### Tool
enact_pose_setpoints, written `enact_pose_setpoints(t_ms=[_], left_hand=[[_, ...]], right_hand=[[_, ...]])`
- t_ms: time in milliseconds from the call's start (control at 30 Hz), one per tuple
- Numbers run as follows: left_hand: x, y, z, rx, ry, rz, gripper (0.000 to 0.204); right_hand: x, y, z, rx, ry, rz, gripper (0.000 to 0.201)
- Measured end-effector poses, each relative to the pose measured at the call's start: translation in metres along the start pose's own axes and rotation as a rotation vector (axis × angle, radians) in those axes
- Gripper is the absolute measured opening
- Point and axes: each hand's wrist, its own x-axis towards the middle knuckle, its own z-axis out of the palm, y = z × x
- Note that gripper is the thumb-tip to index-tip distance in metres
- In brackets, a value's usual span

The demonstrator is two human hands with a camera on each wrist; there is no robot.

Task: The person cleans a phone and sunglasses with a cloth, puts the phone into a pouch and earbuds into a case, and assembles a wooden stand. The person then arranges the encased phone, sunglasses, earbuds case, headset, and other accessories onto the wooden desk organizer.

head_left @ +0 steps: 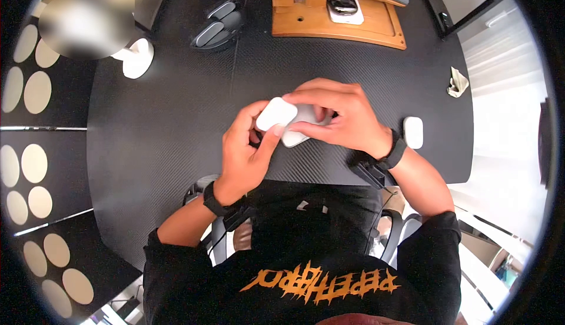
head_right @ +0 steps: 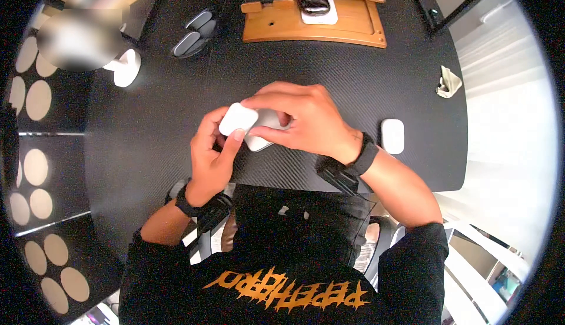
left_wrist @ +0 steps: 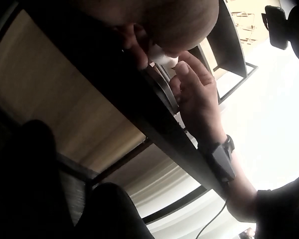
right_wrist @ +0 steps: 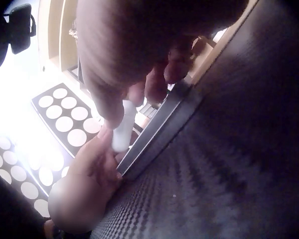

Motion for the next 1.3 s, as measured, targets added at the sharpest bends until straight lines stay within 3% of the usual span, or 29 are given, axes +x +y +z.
enact_pose_setpoints(t_ms=[200, 733, 900, 1133, 1200, 1233, 1267, 1300], left_hand=[[0.002, 0.000, -0.001, 0.024, -0.021, 0.044, 0.041], [0.004, 0.001, -0.003, 0.059, -0.057, 0.068, 0.052], [0.004, 0.000, -0.001, 0.060, -0.022, 0.121, 0.066], [0.004, 0.015, -0.005, 0.207, -0.080, 0.123, 0.064], [0.003, 0.017, -0.004, 0.248, -0.080, 0.161, 0.069], [0.002, 0.025, -0.004, 0.267, -0.084, 0.099, 0.071], [0.004, 0.025, -0.004, 0.263, -0.076, 0.105, 0.071], [0.005, 0.024, -0.005, 0.343, -0.083, 0.215, 0.071]], right_hand=[[0.005, -0.008, -0.004, -0.029, -0.096, 0.045, 0.055], [0.003, 0.001, -0.006, -0.021, -0.003, 0.027, 0.047], [0.003, 0.000, -0.009, 0.005, 0.064, 0.080, 0.046], [0.008, 0.001, -0.020, 0.003, 0.221, 0.033, 0.044], [0.014, 0.002, -0.034, -0.130, 0.327, 0.016, 0.042], [0.017, 0.001, -0.046, -0.190, 0.335, 0.031, 0.042], [0.020, 0.001, -0.059, -0.227, 0.338, 0.102, 0.041], [0.022, 0.001, -0.070, -0.229, 0.373, 0.144, 0.041]])
